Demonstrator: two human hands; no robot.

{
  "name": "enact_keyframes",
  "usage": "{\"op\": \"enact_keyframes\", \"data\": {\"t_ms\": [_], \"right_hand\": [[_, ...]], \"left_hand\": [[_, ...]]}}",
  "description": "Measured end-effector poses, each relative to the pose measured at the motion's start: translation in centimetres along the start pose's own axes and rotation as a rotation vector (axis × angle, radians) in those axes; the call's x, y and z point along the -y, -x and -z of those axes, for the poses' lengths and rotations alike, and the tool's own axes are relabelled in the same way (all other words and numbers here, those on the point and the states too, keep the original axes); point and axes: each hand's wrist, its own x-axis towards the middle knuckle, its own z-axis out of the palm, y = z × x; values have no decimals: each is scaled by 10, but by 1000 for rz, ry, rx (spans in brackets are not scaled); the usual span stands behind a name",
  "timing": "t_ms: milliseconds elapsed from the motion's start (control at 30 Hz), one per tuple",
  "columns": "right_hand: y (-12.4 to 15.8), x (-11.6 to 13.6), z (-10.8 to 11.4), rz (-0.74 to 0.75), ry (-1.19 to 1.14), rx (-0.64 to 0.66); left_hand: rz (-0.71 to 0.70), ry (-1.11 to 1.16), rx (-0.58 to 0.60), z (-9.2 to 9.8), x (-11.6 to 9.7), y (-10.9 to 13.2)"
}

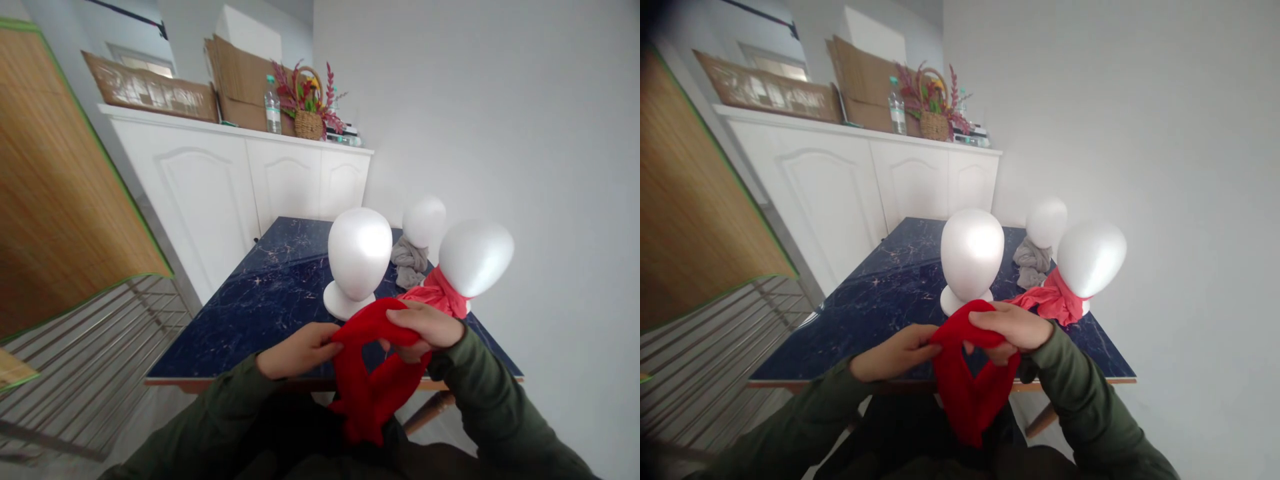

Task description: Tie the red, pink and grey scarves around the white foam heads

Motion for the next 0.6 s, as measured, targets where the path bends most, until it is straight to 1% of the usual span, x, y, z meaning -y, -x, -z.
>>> {"op": "enact_keyframes", "data": {"t_ms": [67,133,200,267,300,333,367,400,433,500,533,567,600], "right_hand": [[9,9,11,-26,42,-51],[17,15,20,-75,99,-105],[21,20,24,-109,130,-152],[21,25,25,-114,137,-185],[21,29,24,-111,137,-193],[21,34,23,-105,136,-197],[21,39,22,-88,138,-205],[22,46,21,-60,147,-227],[25,54,21,-27,164,-258],[33,75,23,29,235,-342],[38,86,25,46,286,-396],[43,99,28,61,344,-458],[48,111,33,78,403,-531]], "left_hand": [[30,-54,-181,14,-2,7],[3,-69,-363,29,-5,16],[-9,4,-504,40,-10,21],[45,187,-546,44,-15,23],[84,295,-523,44,-16,24],[120,407,-456,42,-17,24],[151,504,-336,39,-17,24],[177,568,-149,36,-16,25],[199,594,90,32,-13,26],[255,550,625,29,-4,30],[288,482,803,31,0,31],[316,408,878,36,3,33],[335,340,845,46,3,32]]}}
